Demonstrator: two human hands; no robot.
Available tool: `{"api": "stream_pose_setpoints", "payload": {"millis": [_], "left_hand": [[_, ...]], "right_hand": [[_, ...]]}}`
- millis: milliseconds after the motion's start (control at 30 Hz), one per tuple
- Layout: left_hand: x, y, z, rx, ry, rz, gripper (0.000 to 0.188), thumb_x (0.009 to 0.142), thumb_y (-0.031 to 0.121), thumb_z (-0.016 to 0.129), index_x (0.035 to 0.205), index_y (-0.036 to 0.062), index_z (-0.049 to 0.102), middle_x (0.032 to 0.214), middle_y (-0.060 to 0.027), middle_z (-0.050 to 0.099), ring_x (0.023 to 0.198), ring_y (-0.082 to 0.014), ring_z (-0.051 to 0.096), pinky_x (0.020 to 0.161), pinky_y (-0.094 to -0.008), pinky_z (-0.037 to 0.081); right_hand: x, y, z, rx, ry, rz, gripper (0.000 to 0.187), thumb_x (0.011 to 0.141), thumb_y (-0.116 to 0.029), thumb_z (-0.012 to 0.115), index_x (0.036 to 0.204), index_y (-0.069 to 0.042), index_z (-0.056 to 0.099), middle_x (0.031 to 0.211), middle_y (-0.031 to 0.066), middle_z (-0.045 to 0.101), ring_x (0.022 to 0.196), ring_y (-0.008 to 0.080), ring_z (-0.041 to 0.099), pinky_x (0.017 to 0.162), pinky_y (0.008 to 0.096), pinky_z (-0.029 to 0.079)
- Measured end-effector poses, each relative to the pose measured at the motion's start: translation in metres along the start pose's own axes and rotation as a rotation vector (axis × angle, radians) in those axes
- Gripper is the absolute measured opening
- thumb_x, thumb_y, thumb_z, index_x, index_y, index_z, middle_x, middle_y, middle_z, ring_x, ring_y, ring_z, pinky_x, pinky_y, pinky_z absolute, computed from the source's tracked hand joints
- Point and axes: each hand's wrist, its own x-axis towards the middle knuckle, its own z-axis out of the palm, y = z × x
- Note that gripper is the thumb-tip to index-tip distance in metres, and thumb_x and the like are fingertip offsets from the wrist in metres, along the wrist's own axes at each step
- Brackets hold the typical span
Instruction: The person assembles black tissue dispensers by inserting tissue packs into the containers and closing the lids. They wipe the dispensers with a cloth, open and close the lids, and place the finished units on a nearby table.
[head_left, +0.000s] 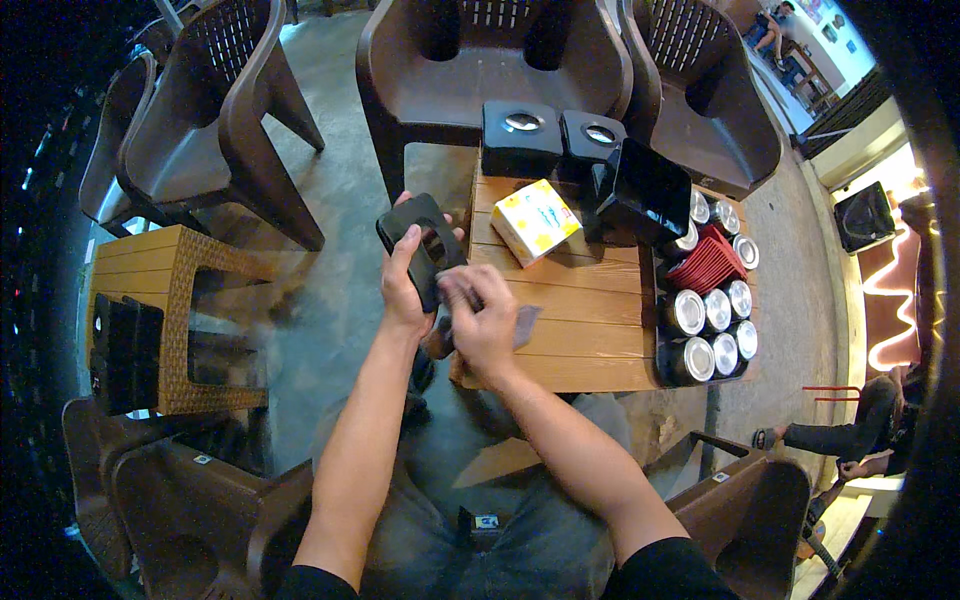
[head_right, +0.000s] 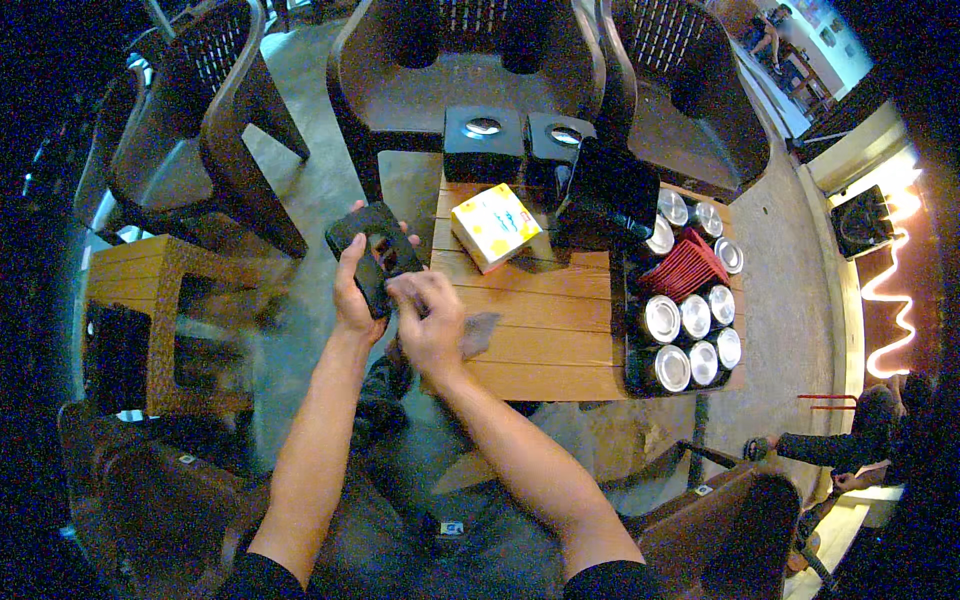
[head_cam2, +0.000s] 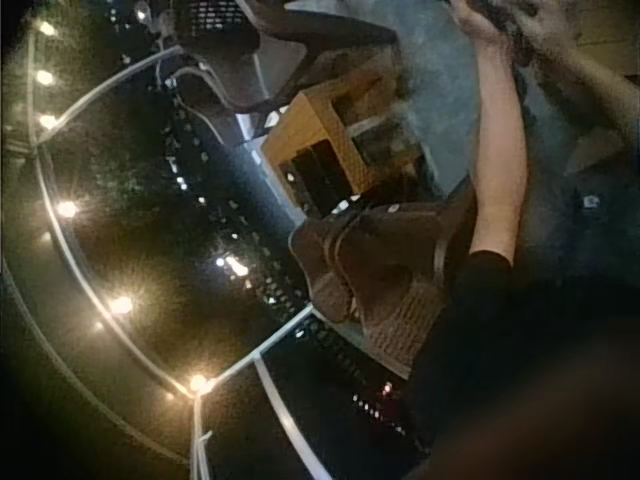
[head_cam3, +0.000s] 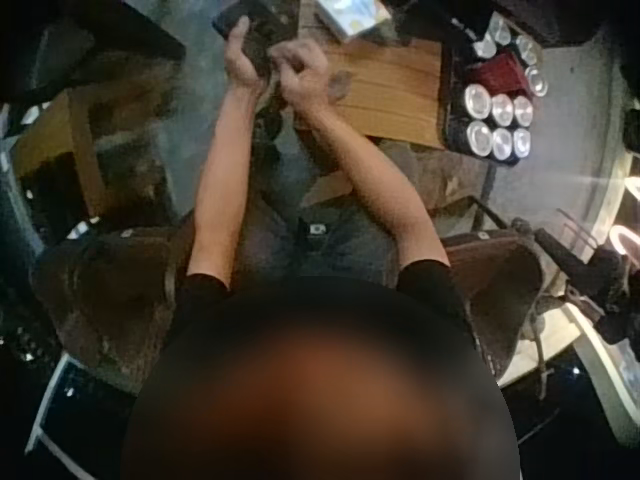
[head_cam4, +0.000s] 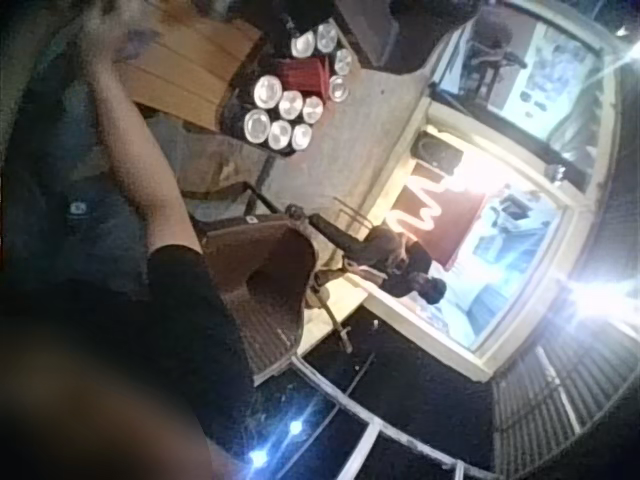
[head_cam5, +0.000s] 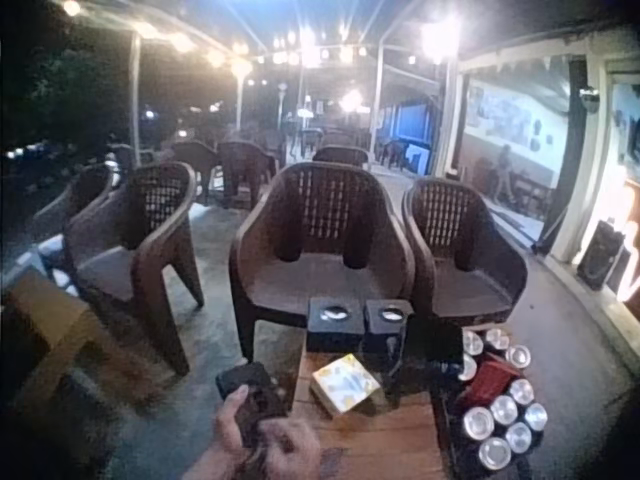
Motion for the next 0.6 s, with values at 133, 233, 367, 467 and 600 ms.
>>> {"api": "stream_pose_setpoints", "payload": {"millis": [133,233,367,467,600], "left_hand": [[-0.003,0.012,0.009,-0.076,-0.216,-0.217,0.075,0.106,0.043,0.065,0.17,0.016,0.034,0.153,-0.0212,0.059,0.135,-0.0408,0.064,0.117,-0.0542,0.053],[0.0,0.03,0.009,-0.111,-0.221,-0.3,0.072,0.11,0.052,0.058,0.168,0.0129,0.04,0.146,-0.0185,0.065,0.129,-0.0334,0.069,0.112,-0.0493,0.057],[0.006,0.053,-0.002,-0.088,-0.171,-0.423,0.07,0.113,0.058,0.049,0.165,0.0104,0.046,0.14,-0.0175,0.071,0.118,-0.0303,0.075,0.104,-0.0482,0.062],[0.009,0.057,-0.01,-0.006,-0.126,-0.42,0.066,0.115,0.058,0.046,0.16,0.0094,0.051,0.136,-0.0173,0.074,0.112,-0.0299,0.078,0.1,-0.0487,0.065],[0.011,0.06,-0.019,0.158,-0.005,-0.539,0.063,0.115,0.058,0.047,0.15,0.0069,0.059,0.13,-0.016,0.077,0.108,-0.0292,0.079,0.095,-0.0471,0.067]], "right_hand": [[0.021,0.033,-0.015,0.024,0.186,0.252,0.009,0.097,-0.005,0.079,0.103,0.001,0.079,0.1,0.0155,0.075,0.095,0.0284,0.074,0.086,0.0372,0.058],[0.026,0.04,-0.023,0.236,0.072,0.36,0.018,0.103,-0.012,0.079,0.112,0.003,0.075,0.112,0.0144,0.079,0.101,0.0194,0.075,0.089,0.0332,0.059],[0.03,0.044,-0.03,0.506,-0.101,0.48,0.02,0.106,-0.014,0.077,0.118,0.001,0.072,0.116,0.0115,0.08,0.104,0.0145,0.073,0.09,0.0306,0.058],[0.035,0.046,-0.034,0.481,-0.082,0.487,0.018,0.105,-0.014,0.078,0.117,0.0,0.073,0.111,0.0088,0.081,0.1,0.0139,0.074,0.089,0.0298,0.058],[0.051,0.039,-0.048,0.646,-0.038,0.65,0.019,0.108,-0.016,0.075,0.12,-0.002,0.071,0.12,0.0118,0.079,0.102,0.0154,0.074,0.083,0.0289,0.061]]}}
